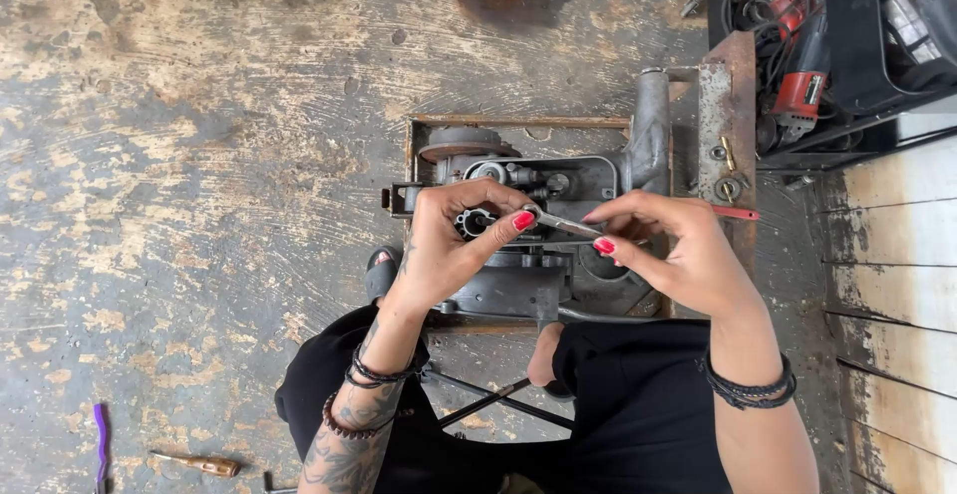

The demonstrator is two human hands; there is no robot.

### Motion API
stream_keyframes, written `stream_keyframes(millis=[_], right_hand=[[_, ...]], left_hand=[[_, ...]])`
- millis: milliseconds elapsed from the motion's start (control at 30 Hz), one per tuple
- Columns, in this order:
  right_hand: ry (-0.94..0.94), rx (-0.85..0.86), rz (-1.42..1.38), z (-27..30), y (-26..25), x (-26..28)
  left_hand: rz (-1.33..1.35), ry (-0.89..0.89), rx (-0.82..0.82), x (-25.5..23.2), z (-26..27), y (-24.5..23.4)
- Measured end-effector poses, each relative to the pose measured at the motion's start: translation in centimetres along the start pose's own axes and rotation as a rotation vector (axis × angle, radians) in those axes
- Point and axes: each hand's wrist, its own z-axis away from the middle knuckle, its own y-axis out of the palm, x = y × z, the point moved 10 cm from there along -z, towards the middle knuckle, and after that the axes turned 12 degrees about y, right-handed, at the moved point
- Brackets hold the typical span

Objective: The person sits cross-legged on the floor and uses a wrench to tighten bolts on a mechanical component. They manipulate small metal parts and fasteners with their hands, occasionally adjusting the wrench to secure the assembly.

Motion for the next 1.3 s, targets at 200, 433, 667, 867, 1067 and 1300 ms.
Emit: stream_keyframes(millis=[200,433,667,867,1067,1300], right_hand=[[-0.055,-0.016,0.032,0.0,1.0,1.0],[-0.081,-0.044,0.019,0.2,4.4,0.8],[-0.114,-0.174,0.011,0.5,0.3,1.7],[-0.151,-0.283,0.035,1.3,-3.1,0.5],[-0.108,-0.479,-0.016,2.9,-8.5,-5.1],[-0.085,-0.547,0.027,3.7,-9.8,-4.2]], left_hand=[[-0.022,-0.008,-0.033,1.1,-0.1,-0.1],[-0.037,-0.053,-0.067,2.4,0.2,-1.5],[-0.073,-0.061,-0.023,1.9,0.1,-1.4],[-0.087,-0.031,0.011,1.2,-0.4,-0.5],[-0.167,-0.073,-0.119,2.1,0.5,-3.5],[-0.373,0.004,-0.105,0.1,-0.7,-3.7]])
